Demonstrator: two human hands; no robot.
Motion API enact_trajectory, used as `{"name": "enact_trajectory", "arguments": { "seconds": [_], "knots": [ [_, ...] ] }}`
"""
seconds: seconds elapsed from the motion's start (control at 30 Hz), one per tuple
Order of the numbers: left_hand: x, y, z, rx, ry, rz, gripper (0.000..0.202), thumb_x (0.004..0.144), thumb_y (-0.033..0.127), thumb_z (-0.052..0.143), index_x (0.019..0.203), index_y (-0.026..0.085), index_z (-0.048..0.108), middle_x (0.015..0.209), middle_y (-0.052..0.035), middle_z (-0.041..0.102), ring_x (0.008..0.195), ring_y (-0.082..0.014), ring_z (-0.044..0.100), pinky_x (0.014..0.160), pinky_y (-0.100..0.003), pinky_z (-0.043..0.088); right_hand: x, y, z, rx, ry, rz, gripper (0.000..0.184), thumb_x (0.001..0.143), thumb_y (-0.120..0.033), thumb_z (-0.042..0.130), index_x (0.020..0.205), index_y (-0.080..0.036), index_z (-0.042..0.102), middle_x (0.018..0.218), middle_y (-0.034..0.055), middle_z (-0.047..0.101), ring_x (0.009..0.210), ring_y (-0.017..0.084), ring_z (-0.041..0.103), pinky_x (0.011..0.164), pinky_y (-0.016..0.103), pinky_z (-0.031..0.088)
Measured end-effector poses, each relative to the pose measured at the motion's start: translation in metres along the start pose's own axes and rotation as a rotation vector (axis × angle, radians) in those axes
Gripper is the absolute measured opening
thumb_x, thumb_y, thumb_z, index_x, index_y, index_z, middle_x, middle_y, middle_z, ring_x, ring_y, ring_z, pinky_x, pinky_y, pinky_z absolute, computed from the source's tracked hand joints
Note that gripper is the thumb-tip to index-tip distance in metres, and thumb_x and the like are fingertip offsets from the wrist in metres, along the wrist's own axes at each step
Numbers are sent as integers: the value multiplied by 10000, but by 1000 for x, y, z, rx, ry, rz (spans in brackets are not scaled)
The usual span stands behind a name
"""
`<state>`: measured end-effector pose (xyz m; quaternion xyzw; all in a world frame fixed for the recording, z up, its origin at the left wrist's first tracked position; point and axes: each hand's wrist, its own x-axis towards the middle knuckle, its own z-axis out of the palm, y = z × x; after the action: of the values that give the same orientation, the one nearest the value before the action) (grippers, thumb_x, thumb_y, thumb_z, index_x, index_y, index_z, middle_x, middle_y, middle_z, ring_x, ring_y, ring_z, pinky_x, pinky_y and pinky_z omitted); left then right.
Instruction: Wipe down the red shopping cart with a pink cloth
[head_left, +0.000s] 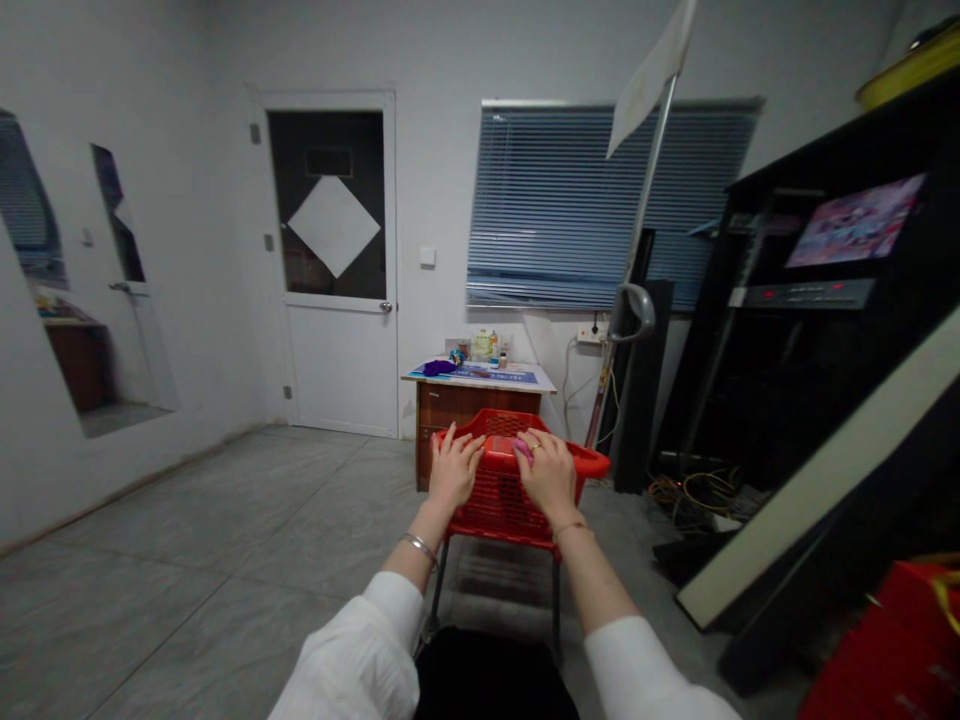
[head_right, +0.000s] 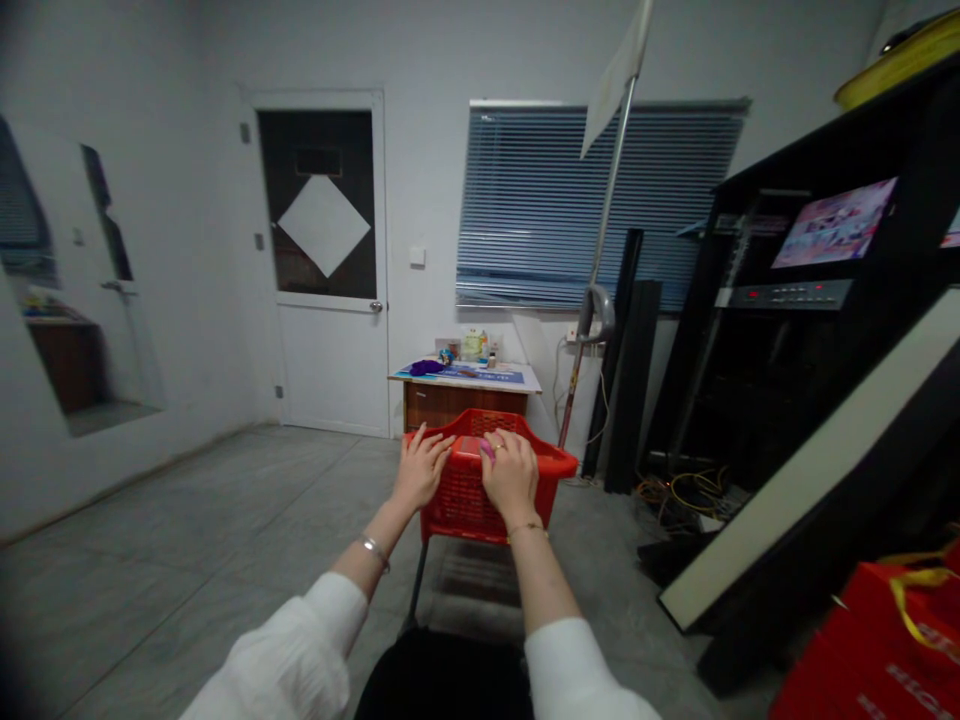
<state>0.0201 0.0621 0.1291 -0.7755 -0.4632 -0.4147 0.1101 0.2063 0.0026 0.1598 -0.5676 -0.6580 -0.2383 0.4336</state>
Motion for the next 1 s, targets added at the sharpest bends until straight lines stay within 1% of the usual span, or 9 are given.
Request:
{"name": "enact_trajectory", "arguments": {
  "seconds": [0.07,0.13,0.33,0.43,0.53,0.67,0.77,0.87,1.0],
  "knots": [
    [0,-1,-1,6,-10,3,360,1013,347,415,1310,332,617,1323,-48,656,1458,-301,321,1175,-665,209,2,-14,1,18,-48,-65,329,964,-373,495,1204,-244,679,1273,53,654,1164,233,506,1013,378,393],
    [0,-3,-3,8,-22,1,365,1015,356,406,1315,333,612,1333,-44,649,1460,-298,316,1178,-659,211,1,-9,-3,34,-78,-93,324,962,-375,502,1213,-261,672,1289,42,648,1179,227,502,1020,377,394],
    [0,-4,-4,-1,-34,-9,369,1017,353,400,1314,322,616,1336,-46,648,1465,-302,306,1183,-652,211,-7,65,-24,-12,-9,71,329,957,-348,479,1167,-235,707,1222,57,679,1133,226,528,1003,386,403],
    [0,0,-3,-15,-27,-11,368,1018,348,397,1312,317,616,1331,-48,652,1469,-305,297,1177,-664,209,-8,76,-26,-45,46,150,327,947,-344,482,1109,-208,731,1173,79,691,1097,230,542,981,390,405],
    [0,3,-3,-18,-22,-17,365,1016,338,397,1307,324,618,1332,-47,651,1469,-302,298,1172,-674,205,-4,50,-16,-57,73,157,320,949,-341,485,1092,-195,731,1152,94,694,1072,230,545,963,389,400],
    [0,4,-4,-10,-27,-15,370,1015,336,397,1317,324,611,1340,-51,646,1467,-295,303,1177,-666,201,3,-9,1,-31,-11,0,320,959,-348,492,1172,-219,693,1229,86,669,1118,237,525,959,384,399],
    [0,2,-5,3,-35,1,374,1014,344,397,1323,326,607,1344,-48,644,1463,-292,311,1183,-651,208,5,-27,4,-15,-79,-90,317,947,-348,522,1211,-258,672,1285,58,646,1152,245,506,972,388,401],
    [0,1,-7,12,-41,-1,371,1014,351,404,1322,322,608,1344,-39,645,1458,-297,321,1187,-647,207,2,-4,-4,6,-88,-79,324,948,-332,513,1227,-270,664,1289,44,646,1153,229,511,988,378,402],
    [0,2,-7,1,-38,-14,367,1013,345,412,1317,314,614,1342,-44,648,1459,-300,320,1187,-649,203,-5,58,-21,-11,-22,41,334,950,-341,480,1185,-241,696,1230,62,673,1123,221,535,994,383,400]
  ]
}}
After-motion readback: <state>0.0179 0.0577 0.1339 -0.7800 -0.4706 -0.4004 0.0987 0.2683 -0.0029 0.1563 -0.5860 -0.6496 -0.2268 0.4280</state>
